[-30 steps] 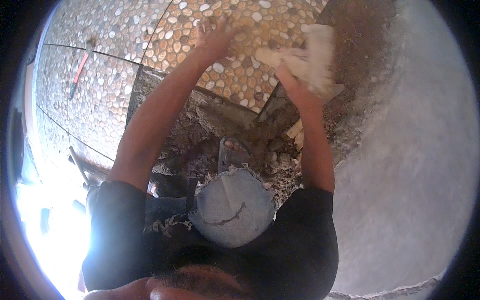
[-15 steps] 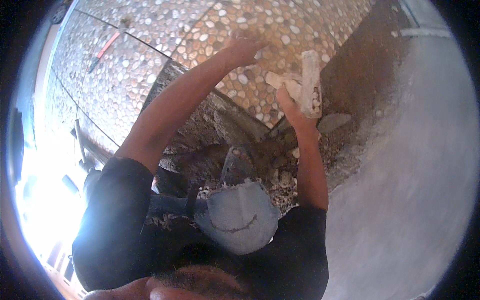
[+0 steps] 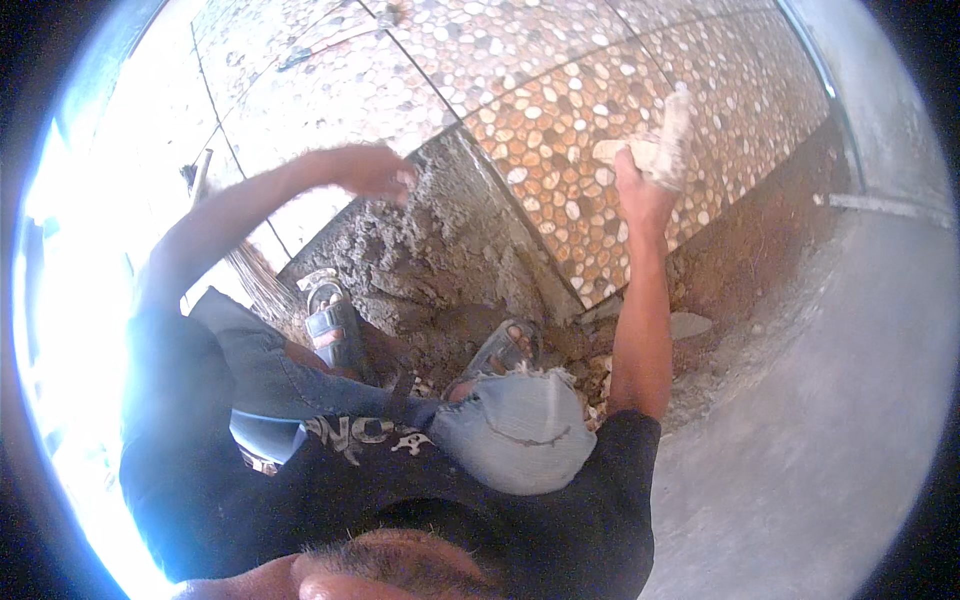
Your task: The person applies mortar to a ground surface using a trowel, places a stone-patterned tile, and hammers it into place using a wooden tool.
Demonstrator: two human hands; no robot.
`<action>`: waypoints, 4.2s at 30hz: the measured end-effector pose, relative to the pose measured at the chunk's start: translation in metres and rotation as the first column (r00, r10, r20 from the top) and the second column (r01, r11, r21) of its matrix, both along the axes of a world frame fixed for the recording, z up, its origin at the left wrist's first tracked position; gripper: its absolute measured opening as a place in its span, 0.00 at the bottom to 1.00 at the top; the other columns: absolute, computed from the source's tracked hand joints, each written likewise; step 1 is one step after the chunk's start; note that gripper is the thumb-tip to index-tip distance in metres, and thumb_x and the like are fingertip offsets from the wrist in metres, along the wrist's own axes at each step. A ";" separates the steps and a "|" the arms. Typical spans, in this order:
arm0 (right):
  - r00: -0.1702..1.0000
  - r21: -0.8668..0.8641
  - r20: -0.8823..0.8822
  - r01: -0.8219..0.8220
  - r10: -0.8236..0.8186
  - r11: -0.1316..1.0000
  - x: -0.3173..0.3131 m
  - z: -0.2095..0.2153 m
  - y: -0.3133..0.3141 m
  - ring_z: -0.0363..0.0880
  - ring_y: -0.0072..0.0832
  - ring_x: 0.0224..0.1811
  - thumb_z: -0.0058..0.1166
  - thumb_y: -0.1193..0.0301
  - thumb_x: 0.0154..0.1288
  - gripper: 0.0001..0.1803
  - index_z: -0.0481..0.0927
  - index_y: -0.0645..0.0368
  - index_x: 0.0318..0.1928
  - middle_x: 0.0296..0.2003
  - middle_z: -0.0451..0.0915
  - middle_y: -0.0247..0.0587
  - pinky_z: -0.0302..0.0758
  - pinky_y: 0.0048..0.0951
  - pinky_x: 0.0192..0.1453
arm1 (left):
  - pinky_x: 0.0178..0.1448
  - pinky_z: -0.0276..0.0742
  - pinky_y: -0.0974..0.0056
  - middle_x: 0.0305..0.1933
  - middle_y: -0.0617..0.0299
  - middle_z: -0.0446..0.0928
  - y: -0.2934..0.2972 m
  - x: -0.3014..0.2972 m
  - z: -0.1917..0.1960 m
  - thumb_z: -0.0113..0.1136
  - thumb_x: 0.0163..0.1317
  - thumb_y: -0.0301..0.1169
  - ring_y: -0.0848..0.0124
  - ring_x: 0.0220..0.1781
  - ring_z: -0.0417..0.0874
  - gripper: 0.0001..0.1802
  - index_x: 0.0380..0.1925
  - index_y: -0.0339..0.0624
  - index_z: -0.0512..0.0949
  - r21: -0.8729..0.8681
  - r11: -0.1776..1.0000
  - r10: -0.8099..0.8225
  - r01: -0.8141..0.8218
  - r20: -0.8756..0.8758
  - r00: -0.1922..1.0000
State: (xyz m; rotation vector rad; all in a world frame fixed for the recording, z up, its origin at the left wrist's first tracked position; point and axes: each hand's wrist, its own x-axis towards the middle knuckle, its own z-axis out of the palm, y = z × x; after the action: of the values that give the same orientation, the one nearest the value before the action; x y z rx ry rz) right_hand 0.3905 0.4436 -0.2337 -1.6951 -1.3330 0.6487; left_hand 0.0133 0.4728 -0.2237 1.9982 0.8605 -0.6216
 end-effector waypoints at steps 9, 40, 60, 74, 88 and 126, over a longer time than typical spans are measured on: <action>0.978 0.049 -0.194 0.092 -0.081 0.995 -0.062 -0.011 0.016 0.80 0.35 0.43 0.60 0.65 0.58 0.20 0.79 0.68 0.46 0.41 0.83 0.46 0.74 0.36 0.50 | 0.54 0.75 0.47 0.47 0.46 0.79 -0.117 0.004 -0.014 0.57 0.63 0.46 0.48 0.52 0.79 0.25 0.54 0.41 0.74 -0.092 0.914 -0.383 0.396 0.135 0.914; 0.996 0.056 -0.080 -0.031 0.036 0.998 -0.090 -0.024 0.035 0.80 0.33 0.43 0.58 0.75 0.59 0.19 0.75 0.69 0.50 0.41 0.81 0.47 0.79 0.33 0.45 | 0.63 0.69 0.49 0.60 0.44 0.68 -0.082 -0.015 -0.028 0.55 0.64 0.41 0.49 0.60 0.72 0.28 0.59 0.37 0.66 0.168 0.980 0.027 -0.105 0.409 0.912; 0.979 0.147 0.195 -0.095 0.065 0.985 -0.100 -0.019 0.015 0.79 0.36 0.40 0.58 0.71 0.57 0.34 0.62 0.68 0.62 0.41 0.80 0.48 0.73 0.34 0.51 | 0.58 0.71 0.48 0.54 0.46 0.72 -0.088 -0.014 -0.068 0.59 0.61 0.42 0.49 0.56 0.75 0.26 0.55 0.36 0.70 0.176 0.984 -0.059 -0.017 0.417 0.907; 0.966 0.073 0.257 0.014 -0.033 0.997 -0.070 -0.001 -0.016 0.80 0.29 0.39 0.56 0.72 0.62 0.15 0.78 0.67 0.47 0.41 0.82 0.43 0.77 0.29 0.42 | 0.63 0.68 0.50 0.57 0.47 0.71 -0.091 -0.013 -0.055 0.57 0.63 0.41 0.50 0.60 0.72 0.26 0.56 0.37 0.70 0.144 0.990 -0.058 0.000 0.399 0.915; 0.955 0.053 0.160 0.244 -0.249 0.968 -0.008 -0.020 -0.052 0.81 0.33 0.42 0.59 0.73 0.57 0.19 0.76 0.68 0.49 0.41 0.82 0.46 0.77 0.32 0.48 | 0.64 0.67 0.49 0.60 0.46 0.69 -0.090 -0.007 -0.052 0.54 0.65 0.40 0.48 0.61 0.72 0.25 0.58 0.40 0.67 0.131 0.990 -0.014 -0.051 0.457 0.889; 0.981 0.110 -0.073 0.187 -0.180 0.976 -0.040 -0.014 -0.045 0.80 0.38 0.43 0.57 0.67 0.56 0.20 0.77 0.67 0.46 0.39 0.82 0.45 0.73 0.37 0.50 | 0.64 0.67 0.50 0.60 0.44 0.69 -0.084 0.002 -0.048 0.53 0.66 0.42 0.47 0.61 0.71 0.26 0.60 0.40 0.67 0.063 0.990 0.078 -0.129 0.515 0.854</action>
State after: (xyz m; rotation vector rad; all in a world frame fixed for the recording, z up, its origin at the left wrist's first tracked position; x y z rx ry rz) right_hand 0.3504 0.3986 -0.2482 -1.6658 -1.1325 0.5033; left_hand 0.0156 0.3886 -0.2719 2.0438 0.6677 0.0293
